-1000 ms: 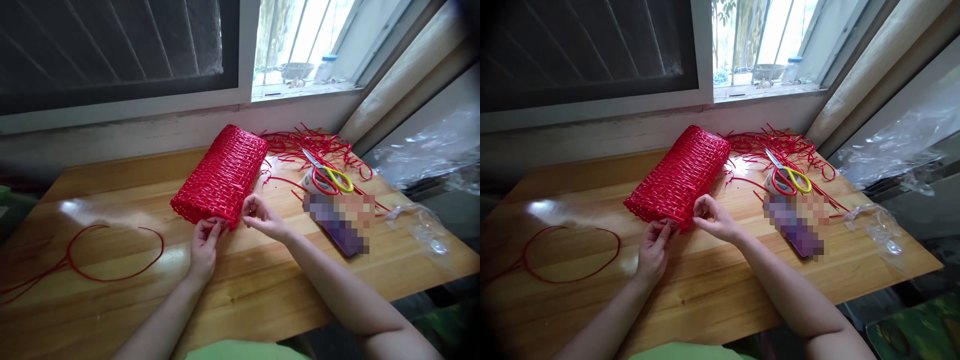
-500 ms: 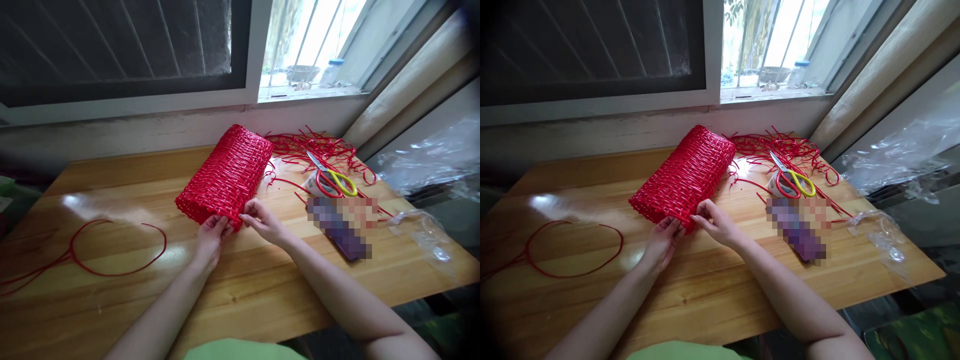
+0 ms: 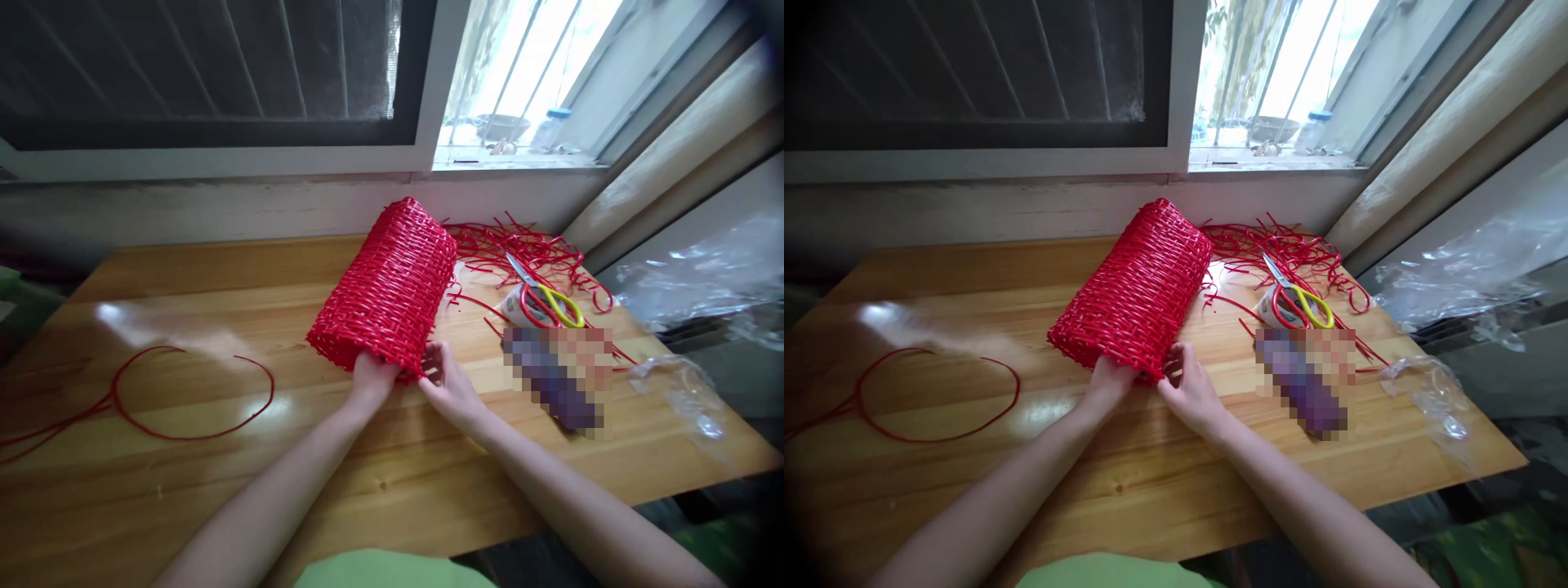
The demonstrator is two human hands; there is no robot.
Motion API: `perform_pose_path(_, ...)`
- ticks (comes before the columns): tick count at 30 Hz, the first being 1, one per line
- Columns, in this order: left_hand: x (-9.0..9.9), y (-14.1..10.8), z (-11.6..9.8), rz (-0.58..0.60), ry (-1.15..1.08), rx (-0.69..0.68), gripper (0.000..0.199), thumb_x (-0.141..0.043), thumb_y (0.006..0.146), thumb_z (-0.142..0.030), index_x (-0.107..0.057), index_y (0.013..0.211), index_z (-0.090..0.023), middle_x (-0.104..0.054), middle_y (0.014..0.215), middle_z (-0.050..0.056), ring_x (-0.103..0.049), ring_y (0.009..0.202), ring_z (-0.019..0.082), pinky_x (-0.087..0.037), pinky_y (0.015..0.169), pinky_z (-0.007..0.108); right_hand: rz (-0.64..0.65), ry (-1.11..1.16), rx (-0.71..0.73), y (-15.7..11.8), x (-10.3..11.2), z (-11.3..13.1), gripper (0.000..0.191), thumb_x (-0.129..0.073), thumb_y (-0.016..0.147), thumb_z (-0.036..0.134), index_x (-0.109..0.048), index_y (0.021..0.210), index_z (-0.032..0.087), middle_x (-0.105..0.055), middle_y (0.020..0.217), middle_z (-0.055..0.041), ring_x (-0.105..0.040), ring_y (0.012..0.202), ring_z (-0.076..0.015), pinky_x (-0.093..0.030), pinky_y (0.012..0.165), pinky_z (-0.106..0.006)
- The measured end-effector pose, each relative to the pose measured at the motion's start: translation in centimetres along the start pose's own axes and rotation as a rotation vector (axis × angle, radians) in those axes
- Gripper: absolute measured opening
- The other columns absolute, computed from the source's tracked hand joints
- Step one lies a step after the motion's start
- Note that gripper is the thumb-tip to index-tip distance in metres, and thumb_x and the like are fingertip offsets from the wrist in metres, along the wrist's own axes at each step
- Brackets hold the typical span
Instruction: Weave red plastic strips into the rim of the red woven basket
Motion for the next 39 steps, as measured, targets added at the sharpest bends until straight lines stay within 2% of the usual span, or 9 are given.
perform_pose_path(3, -1.4, -0.2, -0.3, 0.050, 0.130, -0.116, 0.010, -0.057, 0.069, -0.020, -0.063, 0.077, -0.020, -0.069, 0.082, 0.004, -0.062, 0.080, 0.023, -0.048, 0.072, 0.032, 0.087, 0.267, -0.118, -1.6, -0.2, -0.6, 0.054, -0.059, 0.072, 0.025, -0.029, 0.116, 0.021, -0.056, 0.107, -0.0089, -0.059, 0.088, -0.0164, -0.050, 0.075, -0.032)
perform_pose_path(5, -2.2, -0.4, -0.1, 0.065, 0.192, -0.159, 0.010, -0.054, 0.072, -0.022, -0.063, 0.075, -0.020, -0.069, 0.081, 0.005, -0.062, 0.081, 0.023, -0.048, 0.074, 0.033, 0.070, 0.313, -0.199, -2.3, -0.1, -1.3, 0.058, -0.060, 0.074, 0.031, -0.028, 0.121, 0.021, -0.057, 0.107, -0.0091, -0.060, 0.086, -0.0173, -0.051, 0.073, -0.034)
perform_pose_path(11, -2.5, 0.5, 0.4, 0.045, 0.146, -0.117, 0.007, -0.057, 0.070, -0.019, -0.063, 0.073, -0.020, -0.068, 0.080, 0.005, -0.062, 0.082, 0.024, -0.047, 0.077, 0.034, -0.024, 0.218, -0.206, -1.9, 0.6, -2.1, 0.028, -0.041, 0.083, 0.039, -0.052, 0.098, 0.018, -0.062, 0.093, -0.0084, -0.059, 0.083, -0.0208, -0.053, 0.064, -0.032)
perform_pose_path(15, -2.3, 1.4, 0.8, 0.078, -0.162, -0.001, 0.013, -0.060, 0.070, -0.021, -0.062, 0.082, -0.019, -0.068, 0.086, 0.004, -0.061, 0.079, 0.020, -0.049, 0.071, 0.030, -0.028, 0.337, -0.224, -1.2, 0.4, -1.4, 0.028, -0.038, 0.082, 0.035, -0.053, 0.096, 0.017, -0.062, 0.094, -0.0090, -0.060, 0.079, -0.0212, -0.053, 0.066, -0.036)
perform_pose_path(19, -2.4, 1.8, 1.3, 0.083, -0.096, 0.037, 0.011, -0.060, 0.070, -0.021, -0.062, 0.081, -0.018, -0.067, 0.076, 0.003, -0.060, 0.069, 0.019, -0.048, 0.064, 0.029, -0.009, 0.459, -0.270, -0.8, -0.1, -1.6, 0.021, -0.042, 0.077, 0.034, -0.052, 0.089, 0.019, -0.062, 0.091, -0.0084, -0.059, 0.082, -0.0234, -0.052, 0.066, -0.037)
perform_pose_path(23, -2.2, 1.9, 1.4, 0.039, 0.054, -0.035, 0.009, -0.056, 0.072, -0.020, -0.062, 0.079, -0.018, -0.067, 0.074, 0.004, -0.061, 0.071, 0.020, -0.048, 0.065, 0.030, -0.008, 0.499, -0.274, -0.5, -0.5, -2.8, 0.023, -0.042, 0.076, 0.034, -0.050, 0.091, 0.019, -0.061, 0.088, -0.0076, -0.058, 0.081, -0.0232, -0.052, 0.063, -0.037)
perform_pose_path(29, -2.9, 1.5, 0.5, 0.147, 0.145, -0.166, 0.016, -0.062, 0.068, -0.023, -0.061, 0.083, -0.018, -0.068, 0.082, 0.006, -0.062, 0.077, 0.022, -0.048, 0.070, 0.031, -0.023, 0.546, -0.273, -0.2, -0.6, -3.3, 0.023, -0.042, 0.077, 0.037, -0.048, 0.090, 0.019, -0.059, 0.087, -0.0058, -0.057, 0.076, -0.0199, -0.051, 0.061, -0.034)
perform_pose_path(33, -3.2, 1.2, 0.0, 0.182, 0.258, -0.219, 0.016, -0.054, 0.073, -0.018, -0.058, 0.088, -0.017, -0.065, 0.086, 0.008, -0.061, 0.078, 0.022, -0.047, 0.071, 0.033, -0.017, 0.568, -0.270, -0.2, -0.6, -2.8, 0.024, -0.042, 0.078, 0.037, -0.048, 0.092, 0.019, -0.060, 0.085, -0.0053, -0.057, 0.075, -0.0191, -0.050, 0.060, -0.032)
perform_pose_path(39, -2.7, 0.4, -1.3, 0.020, 0.385, -0.438, 0.012, -0.050, 0.073, -0.012, -0.058, 0.077, -0.020, -0.064, 0.077, 0.009, -0.061, 0.073, 0.024, -0.047, 0.068, 0.034, -0.005, 0.569, -0.244, -0.2, -0.6, -2.0, 0.019, -0.040, 0.078, 0.031, -0.049, 0.089, 0.019, -0.060, 0.082, -0.0046, -0.057, 0.072, -0.0191, -0.049, 0.062, -0.033)
Point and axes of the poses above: each hand's wrist, its own y-axis towards the middle knuckle, its own x-axis out of the back of the hand, z = x × y, the point moved 7 cm from there along y, towards the middle knuckle
